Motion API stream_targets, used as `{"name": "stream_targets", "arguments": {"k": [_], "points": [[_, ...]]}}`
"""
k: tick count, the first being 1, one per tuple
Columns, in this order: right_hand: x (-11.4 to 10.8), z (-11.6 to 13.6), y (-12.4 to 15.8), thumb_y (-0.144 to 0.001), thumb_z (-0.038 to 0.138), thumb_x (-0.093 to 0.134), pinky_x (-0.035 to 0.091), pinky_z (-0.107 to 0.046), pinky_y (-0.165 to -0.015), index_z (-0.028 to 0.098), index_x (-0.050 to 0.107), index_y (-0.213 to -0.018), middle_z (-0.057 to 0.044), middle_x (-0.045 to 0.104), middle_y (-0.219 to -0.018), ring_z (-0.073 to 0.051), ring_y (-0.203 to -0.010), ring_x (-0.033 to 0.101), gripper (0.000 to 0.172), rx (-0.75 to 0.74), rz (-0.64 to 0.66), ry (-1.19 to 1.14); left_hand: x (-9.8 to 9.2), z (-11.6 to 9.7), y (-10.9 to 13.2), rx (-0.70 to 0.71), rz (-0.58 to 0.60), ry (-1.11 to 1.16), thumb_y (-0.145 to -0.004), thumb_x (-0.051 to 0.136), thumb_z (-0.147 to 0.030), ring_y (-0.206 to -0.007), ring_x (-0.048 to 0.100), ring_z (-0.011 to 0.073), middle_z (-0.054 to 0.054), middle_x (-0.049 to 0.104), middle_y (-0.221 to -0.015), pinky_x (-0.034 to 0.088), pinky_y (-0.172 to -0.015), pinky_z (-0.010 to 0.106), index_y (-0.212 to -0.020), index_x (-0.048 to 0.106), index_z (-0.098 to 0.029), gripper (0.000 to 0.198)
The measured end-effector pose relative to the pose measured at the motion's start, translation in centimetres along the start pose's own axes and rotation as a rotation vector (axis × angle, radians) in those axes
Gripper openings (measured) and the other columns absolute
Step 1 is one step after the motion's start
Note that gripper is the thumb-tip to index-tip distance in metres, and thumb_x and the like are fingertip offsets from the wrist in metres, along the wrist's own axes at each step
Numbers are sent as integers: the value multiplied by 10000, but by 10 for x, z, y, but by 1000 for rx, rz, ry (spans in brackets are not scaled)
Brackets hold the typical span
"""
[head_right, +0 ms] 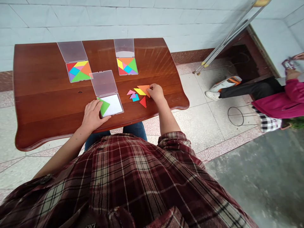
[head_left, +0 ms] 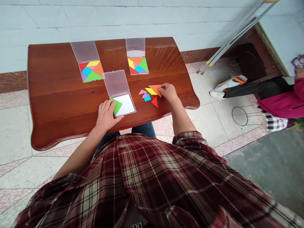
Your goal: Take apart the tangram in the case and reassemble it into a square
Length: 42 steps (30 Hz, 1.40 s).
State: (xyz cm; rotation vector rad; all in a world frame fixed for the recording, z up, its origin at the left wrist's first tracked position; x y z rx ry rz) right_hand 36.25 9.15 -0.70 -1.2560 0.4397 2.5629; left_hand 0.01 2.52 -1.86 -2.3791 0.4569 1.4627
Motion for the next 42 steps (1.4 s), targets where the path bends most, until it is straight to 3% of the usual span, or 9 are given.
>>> {"name": "stream_targets", "arguments": {"k": [9,14,19,25,31,34,36,39,42], "points": [[0,14,5,-858,141,593,443,-347,-809,138,694,-1029,-107,691,-965,-228,-854,593,199,-47,-46,176,-3,-1,-1,4,5,-27,-822,662,-537,-1427,387,413,192,455,-1519,275,-1206,591,-1416,465,-162,730],[11,29,11,-835,162,655,443,-338,-862,145,700,-1098,-116,674,-1093,-227,-928,601,267,-235,79,236,-2,0,0,12,-8,-41,-826,657,-533,-1420,399,403,183,464,-1508,280,-1204,587,-1411,462,-171,716],[20,39,15,-850,194,650,465,-376,-888,127,669,-1222,-158,641,-1218,-259,-974,621,379,-257,136,339,-2,0,-1,12,-11,-36,-818,661,-534,-1420,398,404,181,468,-1507,281,-1203,587,-1404,469,-177,712],[20,45,20,-867,157,570,499,-404,-897,129,664,-1201,-160,647,-1210,-265,-982,635,348,-284,130,422,-2,2,-1,11,-14,-42,-816,654,-535,-1414,404,410,191,468,-1499,289,-1197,583,-1387,486,-155,706],[21,38,16,-832,134,596,500,-425,-906,143,676,-1102,-136,644,-1154,-263,-978,623,281,-279,54,272,0,3,-1,19,-21,-52,-819,659,-542,-1408,412,407,204,477,-1491,292,-1196,569,-1385,493,-137,715],[27,51,26,-854,140,578,498,-391,-913,160,675,-1060,-108,658,-1093,-235,-984,620,229,-335,-8,83,0,3,-1,21,-20,-55,-814,672,-541,-1408,411,408,205,472,-1499,294,-1193,571,-1390,490,-138,726],[38,72,43,-865,141,569,505,-361,-889,161,672,-1034,-79,680,-1015,-209,-937,631,198,-401,98,-38,0,3,-1,20,-26,-50,-802,688,-536,-1403,414,406,208,468,-1498,303,-1187,568,-1390,490,-139,737],[64,108,73,-873,153,588,509,-339,-889,151,669,-1056,-58,711,-990,-188,-916,651,200,-473,378,-98,2,3,-1,22,-42,-39,-794,700,-534,-1390,428,397,213,469,-1488,320,-1181,554,-1389,491,-135,746],[87,134,93,-881,150,597,490,-360,-951,125,652,-1161,-113,705,-1165,-215,-1017,661,286,-453,421,-1,4,4,-1,27,-44,-38,-797,699,-541,-1388,433,397,217,479,-1475,312,-1188,557,-1386,492,-122,752]]}}
Point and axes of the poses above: each hand's wrist, its own y-axis away from the middle knuckle, its own x-axis out of the palm, z = x × y, the point moved 1 cm from there along -y, towards the middle knuckle
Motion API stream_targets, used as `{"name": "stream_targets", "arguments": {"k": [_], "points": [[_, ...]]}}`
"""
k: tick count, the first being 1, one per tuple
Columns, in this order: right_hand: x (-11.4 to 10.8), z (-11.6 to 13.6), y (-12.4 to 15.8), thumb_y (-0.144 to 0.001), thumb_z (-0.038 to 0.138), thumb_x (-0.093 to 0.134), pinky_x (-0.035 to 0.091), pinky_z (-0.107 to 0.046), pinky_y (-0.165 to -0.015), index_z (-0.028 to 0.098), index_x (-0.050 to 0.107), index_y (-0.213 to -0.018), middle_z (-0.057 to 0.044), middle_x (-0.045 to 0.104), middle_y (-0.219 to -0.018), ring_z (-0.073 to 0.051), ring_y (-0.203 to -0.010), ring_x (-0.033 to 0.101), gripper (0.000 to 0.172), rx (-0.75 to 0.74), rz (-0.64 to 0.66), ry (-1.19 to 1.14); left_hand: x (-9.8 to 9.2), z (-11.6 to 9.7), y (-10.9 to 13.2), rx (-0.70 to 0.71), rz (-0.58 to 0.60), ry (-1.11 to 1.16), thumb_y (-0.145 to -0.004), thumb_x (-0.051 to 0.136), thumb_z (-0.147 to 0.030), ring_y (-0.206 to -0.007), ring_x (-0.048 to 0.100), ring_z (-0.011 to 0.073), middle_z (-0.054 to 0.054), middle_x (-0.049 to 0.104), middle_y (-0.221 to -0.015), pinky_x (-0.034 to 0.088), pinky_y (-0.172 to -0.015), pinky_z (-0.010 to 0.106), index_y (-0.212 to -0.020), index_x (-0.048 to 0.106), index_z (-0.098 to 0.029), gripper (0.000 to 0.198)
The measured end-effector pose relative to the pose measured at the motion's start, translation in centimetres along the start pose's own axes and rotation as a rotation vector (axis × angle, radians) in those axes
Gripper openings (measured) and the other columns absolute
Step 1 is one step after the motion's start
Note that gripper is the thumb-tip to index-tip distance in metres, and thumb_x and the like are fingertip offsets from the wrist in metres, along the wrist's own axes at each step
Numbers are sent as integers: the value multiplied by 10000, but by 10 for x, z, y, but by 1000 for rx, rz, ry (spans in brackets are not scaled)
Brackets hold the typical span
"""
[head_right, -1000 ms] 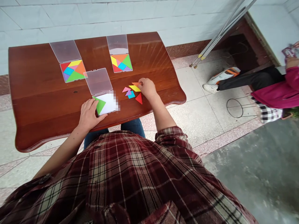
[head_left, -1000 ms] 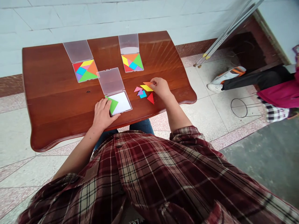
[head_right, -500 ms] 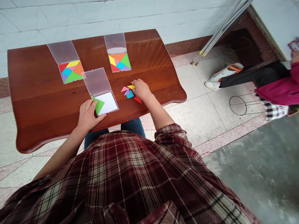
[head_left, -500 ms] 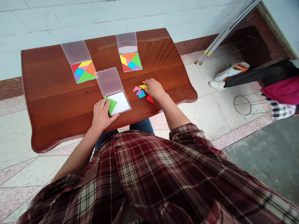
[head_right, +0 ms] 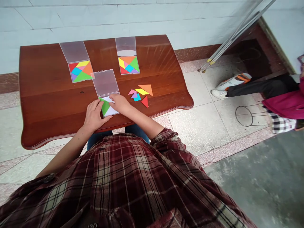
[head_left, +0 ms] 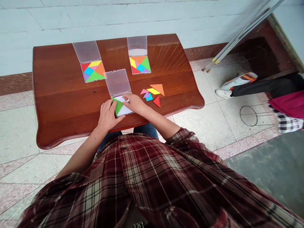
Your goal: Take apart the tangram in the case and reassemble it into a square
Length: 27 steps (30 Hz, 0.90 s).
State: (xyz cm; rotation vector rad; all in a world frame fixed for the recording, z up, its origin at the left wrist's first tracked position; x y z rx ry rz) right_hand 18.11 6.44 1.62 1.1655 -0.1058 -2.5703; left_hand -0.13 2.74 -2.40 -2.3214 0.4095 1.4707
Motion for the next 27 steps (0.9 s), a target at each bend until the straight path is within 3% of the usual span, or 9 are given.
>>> {"name": "stream_targets", "arguments": {"k": [4,7,10,13,17,27], "points": [[15,12,-7,-901,188,604,474,-376,-991,92,595,-1292,-150,700,-1210,-253,-1127,648,402,65,50,43,2,0,0,2,3,-6,-810,688,-541,-1386,434,400,216,491,-1462,307,-1190,561,-1383,496,-113,741],[16,10,-11,-882,208,635,484,-356,-961,101,591,-1275,-126,713,-1159,-233,-1084,657,410,108,49,-16,2,0,0,0,6,-1,-814,684,-534,-1385,432,405,216,491,-1458,307,-1189,562,-1387,492,-115,734],[18,6,-15,-844,208,669,501,-309,-863,138,637,-1091,-52,719,-998,-177,-919,663,259,147,23,-129,2,-1,-1,0,6,7,-817,678,-544,-1381,434,409,210,493,-1456,313,-1182,568,-1396,481,-125,742],[23,3,-18,-849,199,649,474,-253,-707,173,601,-867,39,634,-740,-113,-678,599,56,163,41,-271,2,-2,-1,1,-3,9,-827,665,-543,-1374,443,402,207,502,-1450,319,-1175,572,-1412,458,-131,745],[28,1,-18,-859,162,621,406,-223,-593,196,523,-776,90,529,-594,-75,-517,504,132,179,47,-425,3,-1,-1,-5,-8,5,-804,696,-525,-1376,445,398,215,505,-1455,326,-1175,563,-1435,427,-119,797],[1,-25,-8,-853,142,608,392,-201,-550,204,527,-828,101,499,-598,-63,-518,465,105,205,-171,-686,2,1,0,-11,-4,4,-795,690,-548,-1407,426,401,217,469,-1506,306,-1191,563,-1442,418,-134,815]]}}
Point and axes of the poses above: each hand's wrist, its own y-axis away from the middle knuckle, its own x-axis out of the palm, z = x × y, the point moved 1 cm from there along -y, towards the middle knuckle
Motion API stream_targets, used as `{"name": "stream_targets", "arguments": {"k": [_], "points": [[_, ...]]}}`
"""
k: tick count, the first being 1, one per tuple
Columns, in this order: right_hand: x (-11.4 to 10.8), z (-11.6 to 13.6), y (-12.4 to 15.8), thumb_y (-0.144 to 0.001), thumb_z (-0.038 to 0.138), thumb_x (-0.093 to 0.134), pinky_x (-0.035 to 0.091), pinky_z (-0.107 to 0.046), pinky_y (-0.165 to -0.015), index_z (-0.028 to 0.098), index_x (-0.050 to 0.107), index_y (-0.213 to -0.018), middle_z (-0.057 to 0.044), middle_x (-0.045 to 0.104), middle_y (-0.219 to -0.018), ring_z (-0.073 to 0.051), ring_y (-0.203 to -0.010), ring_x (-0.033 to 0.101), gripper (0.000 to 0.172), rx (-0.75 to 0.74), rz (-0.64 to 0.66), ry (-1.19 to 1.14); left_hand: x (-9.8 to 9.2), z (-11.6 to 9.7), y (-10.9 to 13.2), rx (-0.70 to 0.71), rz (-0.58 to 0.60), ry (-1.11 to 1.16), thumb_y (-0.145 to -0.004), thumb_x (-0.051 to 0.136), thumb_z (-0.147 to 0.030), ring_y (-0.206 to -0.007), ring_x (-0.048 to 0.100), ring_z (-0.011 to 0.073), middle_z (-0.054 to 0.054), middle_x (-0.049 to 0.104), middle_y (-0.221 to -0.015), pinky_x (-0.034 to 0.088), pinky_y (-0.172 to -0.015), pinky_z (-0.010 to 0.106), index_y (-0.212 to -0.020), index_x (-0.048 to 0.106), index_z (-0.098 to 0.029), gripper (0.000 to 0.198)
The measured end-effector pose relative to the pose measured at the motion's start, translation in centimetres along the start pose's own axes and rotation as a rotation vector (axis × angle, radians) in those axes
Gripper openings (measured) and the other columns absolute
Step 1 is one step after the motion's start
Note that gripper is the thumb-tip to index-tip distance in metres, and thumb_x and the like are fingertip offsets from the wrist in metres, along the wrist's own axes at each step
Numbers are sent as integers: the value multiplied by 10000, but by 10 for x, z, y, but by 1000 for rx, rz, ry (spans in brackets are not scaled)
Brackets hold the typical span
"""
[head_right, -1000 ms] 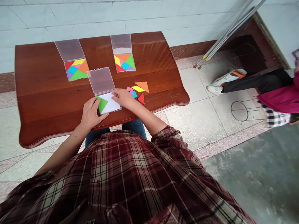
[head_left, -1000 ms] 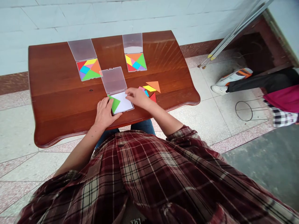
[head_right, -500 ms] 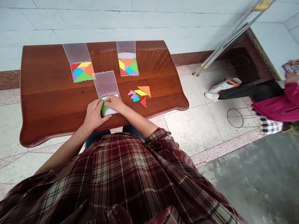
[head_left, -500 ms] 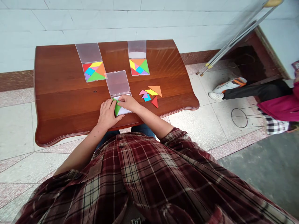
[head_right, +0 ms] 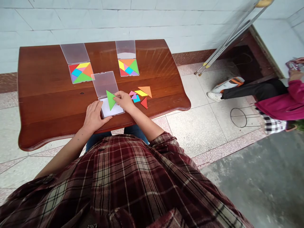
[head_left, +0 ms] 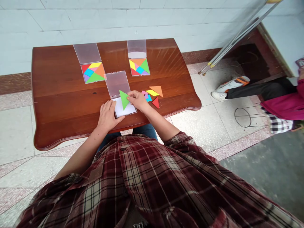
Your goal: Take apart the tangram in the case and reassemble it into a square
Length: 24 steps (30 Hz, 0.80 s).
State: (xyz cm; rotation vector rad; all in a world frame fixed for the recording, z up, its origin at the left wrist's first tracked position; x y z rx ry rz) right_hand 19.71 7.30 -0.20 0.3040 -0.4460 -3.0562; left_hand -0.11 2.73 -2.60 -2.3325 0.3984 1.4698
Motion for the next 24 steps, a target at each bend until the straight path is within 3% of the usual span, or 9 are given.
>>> {"name": "stream_targets", "arguments": {"k": [7,17,20,24], "points": [[-45,1,6,-850,271,717,315,-155,-444,217,517,-814,107,471,-571,-38,-487,429,210,-10,-174,-194,-2,-2,0,-4,5,14,-794,689,-512,-1391,426,399,186,485,-1476,300,-1192,580,-1357,499,-181,681],[-146,-12,8,-882,93,596,279,-148,-435,192,510,-728,96,456,-551,-23,-457,392,202,7,-584,-207,-6,-4,-1,9,8,8,-812,667,-516,-1368,430,410,199,476,-1456,315,-1175,577,-1310,528,-168,623],[-159,-22,4,-881,67,565,269,-152,-422,191,506,-707,91,455,-521,-35,-451,397,221,63,-655,-188,-6,-4,-1,3,11,26,-809,668,-512,-1379,419,411,196,469,-1463,307,-1179,580,-1313,524,-173,624],[-158,-31,-3,-896,67,547,260,-142,-402,184,514,-695,92,444,-480,-33,-431,388,236,113,-642,-213,-6,-3,-1,-1,18,27,-811,663,-518,-1379,419,409,199,469,-1465,310,-1176,582,-1317,521,-177,626]]}}
Point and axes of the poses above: each hand's wrist, its own y-axis away from the middle knuckle, its own x-axis out of the palm, z = x × y, the point moved 1 cm from there along -y, towards the middle knuckle
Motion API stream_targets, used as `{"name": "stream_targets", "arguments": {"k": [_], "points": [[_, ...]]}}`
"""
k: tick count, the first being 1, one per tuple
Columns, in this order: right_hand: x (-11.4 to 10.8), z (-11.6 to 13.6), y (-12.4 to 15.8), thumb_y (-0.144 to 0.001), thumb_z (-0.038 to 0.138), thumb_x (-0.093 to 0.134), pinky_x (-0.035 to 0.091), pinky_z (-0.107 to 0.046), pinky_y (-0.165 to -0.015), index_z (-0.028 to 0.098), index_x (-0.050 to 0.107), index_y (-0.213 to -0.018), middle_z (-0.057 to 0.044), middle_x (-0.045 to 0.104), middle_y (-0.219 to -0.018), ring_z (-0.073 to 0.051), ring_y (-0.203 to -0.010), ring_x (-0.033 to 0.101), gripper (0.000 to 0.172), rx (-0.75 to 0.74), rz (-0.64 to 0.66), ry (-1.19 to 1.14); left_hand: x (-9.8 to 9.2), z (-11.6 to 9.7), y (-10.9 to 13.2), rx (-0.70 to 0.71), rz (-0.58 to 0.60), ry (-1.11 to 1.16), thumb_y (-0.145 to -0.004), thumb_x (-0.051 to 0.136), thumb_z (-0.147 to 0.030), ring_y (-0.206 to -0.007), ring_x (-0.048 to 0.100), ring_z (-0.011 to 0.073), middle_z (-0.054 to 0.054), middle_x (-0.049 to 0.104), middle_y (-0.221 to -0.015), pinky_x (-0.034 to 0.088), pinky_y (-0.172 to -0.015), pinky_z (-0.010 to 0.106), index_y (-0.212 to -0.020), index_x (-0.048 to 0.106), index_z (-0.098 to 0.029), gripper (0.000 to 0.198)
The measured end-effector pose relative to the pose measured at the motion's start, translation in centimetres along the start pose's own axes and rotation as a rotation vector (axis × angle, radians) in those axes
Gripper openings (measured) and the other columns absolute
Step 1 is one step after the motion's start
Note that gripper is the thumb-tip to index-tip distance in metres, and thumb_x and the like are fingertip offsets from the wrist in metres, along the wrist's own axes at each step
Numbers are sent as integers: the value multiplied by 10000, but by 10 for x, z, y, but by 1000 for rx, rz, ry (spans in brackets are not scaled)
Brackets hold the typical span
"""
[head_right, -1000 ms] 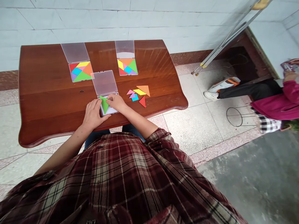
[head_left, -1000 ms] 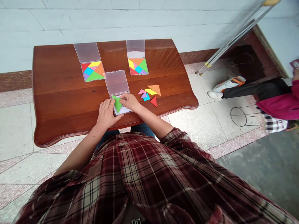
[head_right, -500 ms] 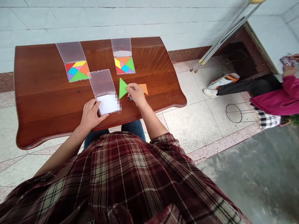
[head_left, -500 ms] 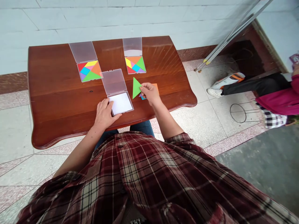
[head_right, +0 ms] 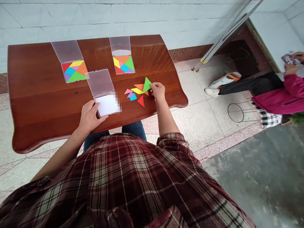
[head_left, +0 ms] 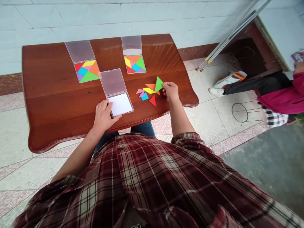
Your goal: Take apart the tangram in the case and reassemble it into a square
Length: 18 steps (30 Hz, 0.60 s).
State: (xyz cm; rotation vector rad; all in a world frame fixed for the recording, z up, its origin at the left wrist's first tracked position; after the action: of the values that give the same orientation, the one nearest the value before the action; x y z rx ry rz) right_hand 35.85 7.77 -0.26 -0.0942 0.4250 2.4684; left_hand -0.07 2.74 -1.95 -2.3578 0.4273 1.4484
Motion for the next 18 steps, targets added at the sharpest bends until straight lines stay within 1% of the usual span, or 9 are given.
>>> {"name": "stream_targets", "arguments": {"k": [5,9,18], "points": [[6,-5,-2,-892,70,549,264,-127,-389,182,520,-691,93,453,-468,-27,-409,388,232,5,8,-4,0,0,0,4,-7,-13,-808,672,-518,-1381,420,405,200,468,-1471,304,-1184,573,-1324,520,-172,639],[5,-7,-3,-904,71,534,273,-122,-387,183,520,-697,99,449,-463,-19,-390,378,236,12,7,-15,0,0,1,0,-8,-5,-802,685,-508,-1378,428,405,183,477,-1470,309,-1176,587,-1333,516,-196,639],[4,-10,-3,-922,90,519,270,-117,-384,184,515,-710,109,436,-438,-17,-373,358,232,30,-8,-49,0,-2,1,-10,6,8,-809,681,-492,-1403,407,412,202,463,-1486,289,-1197,597,-1325,519,-175,628]]}}
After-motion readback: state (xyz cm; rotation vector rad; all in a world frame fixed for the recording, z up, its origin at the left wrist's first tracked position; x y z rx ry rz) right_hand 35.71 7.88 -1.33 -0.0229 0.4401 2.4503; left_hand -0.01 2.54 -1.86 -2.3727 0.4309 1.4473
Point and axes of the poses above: each hand's wrist, its own y-axis away from the middle knuckle, its own x-axis out of the palm, z = x × y, the point moved 1 cm from there along -y, towards the middle knuckle
